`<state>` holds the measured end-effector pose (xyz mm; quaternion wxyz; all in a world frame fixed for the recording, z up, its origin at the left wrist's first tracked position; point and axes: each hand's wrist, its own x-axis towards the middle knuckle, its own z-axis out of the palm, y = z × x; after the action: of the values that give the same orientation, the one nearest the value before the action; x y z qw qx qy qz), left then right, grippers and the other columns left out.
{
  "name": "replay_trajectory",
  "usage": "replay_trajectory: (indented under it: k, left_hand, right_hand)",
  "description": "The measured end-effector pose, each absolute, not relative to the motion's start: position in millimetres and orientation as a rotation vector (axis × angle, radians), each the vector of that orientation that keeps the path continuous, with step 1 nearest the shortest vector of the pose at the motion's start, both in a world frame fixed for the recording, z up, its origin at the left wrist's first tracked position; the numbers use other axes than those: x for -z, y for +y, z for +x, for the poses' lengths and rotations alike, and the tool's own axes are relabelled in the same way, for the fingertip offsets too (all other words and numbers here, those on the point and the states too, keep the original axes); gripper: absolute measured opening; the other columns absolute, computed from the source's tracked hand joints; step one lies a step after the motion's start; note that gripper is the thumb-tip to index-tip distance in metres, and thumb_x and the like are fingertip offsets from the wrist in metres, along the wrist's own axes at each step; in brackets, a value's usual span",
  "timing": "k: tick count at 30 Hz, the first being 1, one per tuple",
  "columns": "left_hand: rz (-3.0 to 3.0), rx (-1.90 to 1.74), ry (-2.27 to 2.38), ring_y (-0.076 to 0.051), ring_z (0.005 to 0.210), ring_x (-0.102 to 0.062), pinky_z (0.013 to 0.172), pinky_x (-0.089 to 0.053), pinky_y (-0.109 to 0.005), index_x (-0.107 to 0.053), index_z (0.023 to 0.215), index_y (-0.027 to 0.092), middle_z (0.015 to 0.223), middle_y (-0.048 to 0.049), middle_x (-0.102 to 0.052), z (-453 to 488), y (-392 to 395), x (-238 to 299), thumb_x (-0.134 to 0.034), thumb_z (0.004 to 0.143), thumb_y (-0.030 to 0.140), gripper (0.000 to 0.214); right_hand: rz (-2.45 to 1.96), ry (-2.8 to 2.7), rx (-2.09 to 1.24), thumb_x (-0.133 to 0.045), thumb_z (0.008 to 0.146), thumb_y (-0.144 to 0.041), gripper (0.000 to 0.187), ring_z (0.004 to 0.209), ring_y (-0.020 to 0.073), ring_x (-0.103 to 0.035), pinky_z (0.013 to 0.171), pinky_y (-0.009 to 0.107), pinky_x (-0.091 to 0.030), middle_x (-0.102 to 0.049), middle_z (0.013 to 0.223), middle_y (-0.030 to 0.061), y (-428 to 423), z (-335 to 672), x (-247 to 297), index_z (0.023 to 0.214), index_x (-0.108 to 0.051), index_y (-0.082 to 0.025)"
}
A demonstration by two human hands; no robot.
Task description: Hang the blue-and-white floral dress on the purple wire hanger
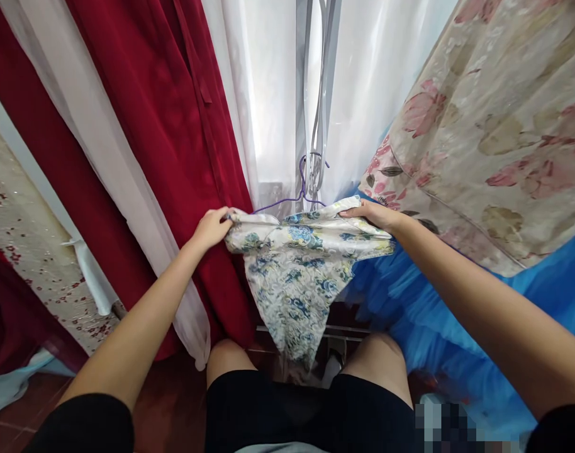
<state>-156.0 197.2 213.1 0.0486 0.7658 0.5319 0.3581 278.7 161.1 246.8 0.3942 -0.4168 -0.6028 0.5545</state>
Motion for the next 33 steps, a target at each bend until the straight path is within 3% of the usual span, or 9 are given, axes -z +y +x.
replay_trajectory:
  k: [4,8,12,16,20,25,28,30,33]
  left_hand:
    - [2.117,-1.282,1.167,-0.025,0.119,-0.059,0.102,-0.045,-0.038,-0.059,0.105,0.02,0.126,-0.009,-0.068,-114,214,-239,-0.053,0.087,0.032,0.023]
    - [1.882,-1.432,1.359,-0.022,0.104,-0.061,0.088,-0.048,-0.032,-0.056,0.103,0.019,0.115,-0.009,-0.066,-97,205,-237,-0.061,0.077,0.024,0.026]
    - [2.014,-1.394,1.366,-0.017,0.07,-0.052,0.065,-0.039,-0.027,-0.057,0.074,0.018,0.071,-0.001,-0.056,-93,180,-238,-0.059,0.088,0.049,0.034]
    - [2.253,-1.447,1.258,-0.016,0.066,-0.05,0.062,-0.036,-0.026,-0.061,0.079,0.018,0.069,0.0,-0.056,-75,153,-252,-0.056,0.092,0.056,0.04]
    - [2.41,-1.486,1.429,-0.014,0.061,-0.046,0.059,-0.032,-0.026,-0.061,0.074,0.018,0.063,0.0012,-0.053,-67,155,-265,-0.064,0.088,0.053,0.038]
    - [1.844,-1.811,1.451,-0.013,0.051,-0.04,0.052,-0.032,-0.029,-0.038,0.049,0.022,0.049,0.0001,-0.04,-84,170,-248,-0.044,0.094,0.071,0.067]
    - [1.677,-1.802,1.198,-0.015,0.058,-0.051,0.06,-0.045,-0.03,-0.033,0.046,0.022,0.058,-0.0059,-0.053,-79,154,-235,-0.019,0.094,0.081,0.077]
    - [1.664,-1.619,1.051,-0.018,0.067,-0.058,0.067,-0.051,-0.034,-0.029,0.044,0.022,0.068,-0.0104,-0.06,-63,135,-232,-0.005,0.089,0.086,0.082]
    - [1.608,-1.328,0.906,-0.025,0.085,-0.067,0.079,-0.055,-0.041,-0.034,0.046,0.022,0.083,-0.0135,-0.068,-25,102,-237,-0.002,0.084,0.091,0.085]
  right_hand:
    - [-1.1,-1.436,-1.512,-0.087,0.069,-0.033,0.029,0.069,0.0249,-0.074,0.064,0.034,-0.061,-0.08,0.082,0.0092,154,282,-239,0.091,-0.077,-0.016]
    - [-1.09,-1.428,-1.517,-0.086,0.073,-0.044,0.036,0.074,0.0217,-0.073,0.065,0.03,-0.059,-0.079,0.088,0.0067,141,302,-220,0.096,-0.076,-0.019]
    - [-1.07,-1.446,-1.258,-0.089,0.069,-0.047,0.039,0.05,0.0105,-0.055,0.046,0.022,-0.043,-0.063,0.059,-0.0016,129,326,-200,0.065,-0.063,-0.018]
    - [-0.984,-1.25,-0.989,-0.092,0.062,-0.043,0.047,0.043,0.0084,-0.039,0.04,0.023,-0.031,-0.048,0.049,-0.0053,126,322,-217,0.055,-0.051,-0.021]
    - [-0.904,-1.246,-0.933,-0.082,0.072,-0.052,0.036,0.058,0.0166,-0.058,0.053,0.028,-0.048,-0.064,0.065,0.0002,112,284,-264,0.073,-0.065,-0.021]
    - [-0.604,-2.051,-1.015,-0.038,0.1,-0.07,0.062,0.088,0.0234,-0.07,0.084,0.038,-0.056,-0.074,0.093,0.0066,46,221,-292,0.094,-0.072,-0.02]
    - [-0.541,-2.412,-0.613,-0.049,0.103,-0.054,0.042,0.119,0.0272,-0.062,0.107,0.041,-0.046,-0.068,0.127,0.0085,26,200,-276,0.126,-0.066,-0.023]
    - [-0.636,-2.399,-0.337,-0.06,0.098,-0.046,0.055,0.133,0.0314,-0.053,0.115,0.047,-0.039,-0.058,0.144,0.0139,33,192,-258,0.146,-0.051,-0.021]
    - [-0.814,-2.306,-0.351,-0.055,0.1,-0.044,0.043,0.117,0.0299,-0.062,0.104,0.044,-0.047,-0.066,0.129,0.0142,55,190,-235,0.133,-0.058,-0.018]
